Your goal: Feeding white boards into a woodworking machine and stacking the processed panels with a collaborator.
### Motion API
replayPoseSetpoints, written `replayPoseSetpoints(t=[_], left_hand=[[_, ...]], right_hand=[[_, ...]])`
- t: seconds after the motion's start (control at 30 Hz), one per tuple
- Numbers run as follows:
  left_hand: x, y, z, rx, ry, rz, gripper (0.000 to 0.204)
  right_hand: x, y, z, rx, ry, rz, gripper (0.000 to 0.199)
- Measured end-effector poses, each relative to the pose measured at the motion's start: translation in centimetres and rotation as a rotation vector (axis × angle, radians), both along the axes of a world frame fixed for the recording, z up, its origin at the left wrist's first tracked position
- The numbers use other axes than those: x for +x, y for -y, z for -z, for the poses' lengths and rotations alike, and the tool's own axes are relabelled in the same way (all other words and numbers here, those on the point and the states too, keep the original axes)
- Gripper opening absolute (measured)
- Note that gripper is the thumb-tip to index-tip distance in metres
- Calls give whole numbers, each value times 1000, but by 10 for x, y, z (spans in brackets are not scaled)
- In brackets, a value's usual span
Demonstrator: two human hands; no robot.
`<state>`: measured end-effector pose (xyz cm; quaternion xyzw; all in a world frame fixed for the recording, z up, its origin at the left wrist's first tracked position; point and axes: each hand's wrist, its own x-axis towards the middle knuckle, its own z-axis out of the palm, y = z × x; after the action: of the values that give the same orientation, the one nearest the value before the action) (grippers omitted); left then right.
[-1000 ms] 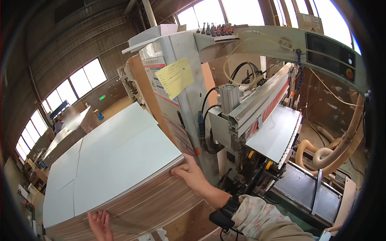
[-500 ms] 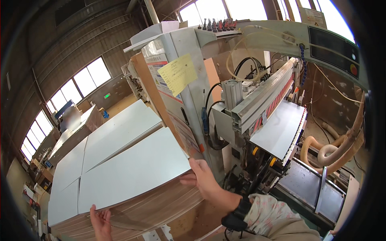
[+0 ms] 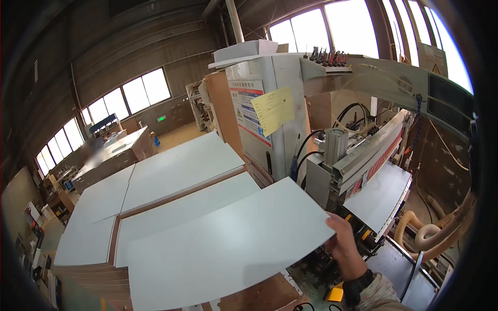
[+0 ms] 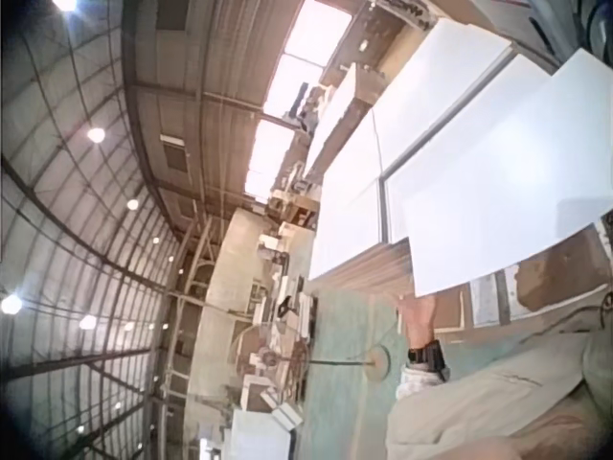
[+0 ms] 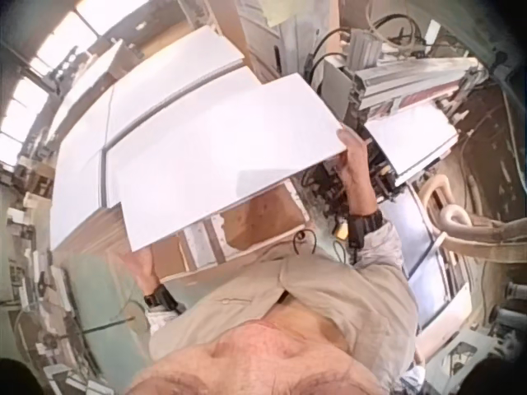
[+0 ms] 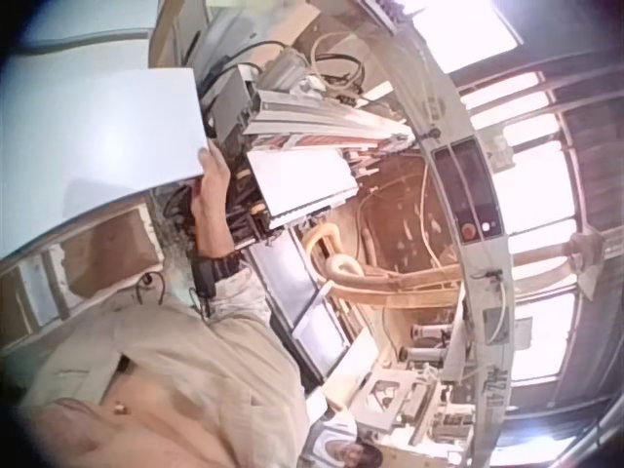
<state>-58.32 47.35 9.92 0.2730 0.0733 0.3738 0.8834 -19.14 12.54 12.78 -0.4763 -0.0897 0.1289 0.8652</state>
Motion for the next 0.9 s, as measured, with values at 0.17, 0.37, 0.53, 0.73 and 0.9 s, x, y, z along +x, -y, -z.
replayPoseSetpoints(t=[0.17,0.37,0.53,0.73,0.9], left_hand=[[13,-33,10,96,-223,170,70],[96,15,21,347,-665,189,63],[138,92,28,638,-967,6,58],[229,208,51,810,-832,24,46],[329,283,129,723,-850,153,51]], right_hand=[[-1,24,22,43,-10,75,35],[-19,76,69,196,-117,105,32],[-13,144,97,387,-360,394,45],[39,241,144,651,-241,476,53],[88,277,143,316,-422,768,41]])
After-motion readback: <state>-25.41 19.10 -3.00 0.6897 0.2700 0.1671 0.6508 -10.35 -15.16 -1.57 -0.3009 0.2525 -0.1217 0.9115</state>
